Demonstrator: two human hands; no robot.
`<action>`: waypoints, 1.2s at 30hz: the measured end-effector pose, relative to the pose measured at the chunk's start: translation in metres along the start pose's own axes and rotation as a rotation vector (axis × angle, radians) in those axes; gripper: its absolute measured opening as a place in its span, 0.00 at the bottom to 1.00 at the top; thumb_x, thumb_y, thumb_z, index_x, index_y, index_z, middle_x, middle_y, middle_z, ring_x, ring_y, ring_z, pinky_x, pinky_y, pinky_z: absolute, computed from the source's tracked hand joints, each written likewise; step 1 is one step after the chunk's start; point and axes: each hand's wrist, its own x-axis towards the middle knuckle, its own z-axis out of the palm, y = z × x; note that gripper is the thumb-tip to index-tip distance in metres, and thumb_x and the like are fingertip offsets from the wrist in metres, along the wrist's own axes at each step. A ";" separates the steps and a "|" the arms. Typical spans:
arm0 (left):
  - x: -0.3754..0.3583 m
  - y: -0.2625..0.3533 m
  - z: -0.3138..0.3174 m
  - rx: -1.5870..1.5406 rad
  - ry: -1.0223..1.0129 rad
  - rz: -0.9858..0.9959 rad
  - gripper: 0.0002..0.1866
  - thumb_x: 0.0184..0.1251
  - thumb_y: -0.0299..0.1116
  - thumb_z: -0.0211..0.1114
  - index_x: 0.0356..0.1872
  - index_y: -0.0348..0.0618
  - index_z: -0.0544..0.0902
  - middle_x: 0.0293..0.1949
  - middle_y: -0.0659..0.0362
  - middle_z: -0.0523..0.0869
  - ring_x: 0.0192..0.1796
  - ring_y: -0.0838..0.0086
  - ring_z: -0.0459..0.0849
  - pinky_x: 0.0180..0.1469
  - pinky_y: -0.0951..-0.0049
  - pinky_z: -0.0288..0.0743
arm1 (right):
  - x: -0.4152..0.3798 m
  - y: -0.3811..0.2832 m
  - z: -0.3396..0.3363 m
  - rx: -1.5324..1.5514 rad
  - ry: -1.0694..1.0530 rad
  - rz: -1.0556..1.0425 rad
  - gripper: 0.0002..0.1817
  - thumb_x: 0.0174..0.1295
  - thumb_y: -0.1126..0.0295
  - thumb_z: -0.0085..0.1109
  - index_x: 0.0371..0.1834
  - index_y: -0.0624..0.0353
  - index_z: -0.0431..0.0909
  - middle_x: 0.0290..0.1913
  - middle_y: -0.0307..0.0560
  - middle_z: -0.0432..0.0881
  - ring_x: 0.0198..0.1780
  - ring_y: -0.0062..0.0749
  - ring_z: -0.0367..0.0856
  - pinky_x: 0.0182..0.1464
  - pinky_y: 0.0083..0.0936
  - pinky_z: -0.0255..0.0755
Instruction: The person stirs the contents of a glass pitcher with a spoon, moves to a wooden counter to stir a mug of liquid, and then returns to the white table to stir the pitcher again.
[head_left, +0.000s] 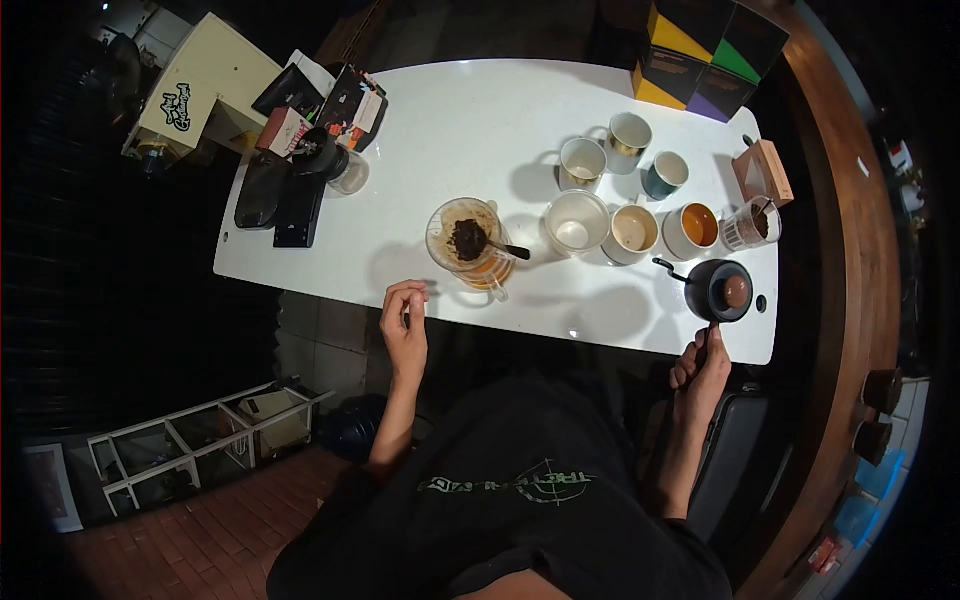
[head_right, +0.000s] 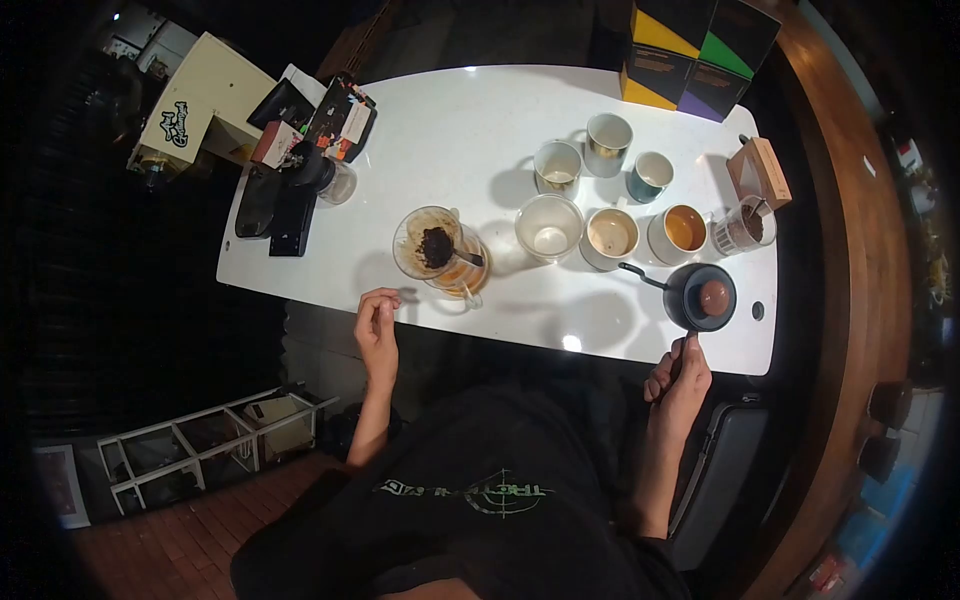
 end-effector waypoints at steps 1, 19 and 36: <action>0.005 0.000 -0.001 -0.026 -0.001 0.003 0.06 0.78 0.25 0.57 0.40 0.33 0.80 0.47 0.55 0.83 0.46 0.73 0.82 0.52 0.73 0.76 | -0.005 -0.008 0.010 -0.004 -0.043 -0.001 0.19 0.80 0.51 0.48 0.34 0.52 0.68 0.17 0.29 0.58 0.13 0.13 0.49 0.16 0.19 0.43; 0.045 -0.026 0.020 0.010 -0.292 0.119 0.43 0.59 0.35 0.79 0.73 0.40 0.66 0.70 0.48 0.71 0.74 0.53 0.68 0.74 0.55 0.65 | 0.001 -0.034 0.151 -0.372 -0.377 -0.140 0.21 0.79 0.50 0.50 0.31 0.52 0.68 0.17 0.27 0.59 0.13 0.11 0.52 0.14 0.17 0.45; 0.036 -0.016 0.020 0.064 -0.254 0.174 0.39 0.56 0.34 0.81 0.68 0.38 0.72 0.67 0.48 0.73 0.72 0.54 0.71 0.72 0.56 0.67 | 0.026 -0.035 0.190 -0.478 -0.505 -0.156 0.21 0.81 0.57 0.47 0.29 0.57 0.71 0.18 0.31 0.66 0.15 0.11 0.59 0.16 0.16 0.51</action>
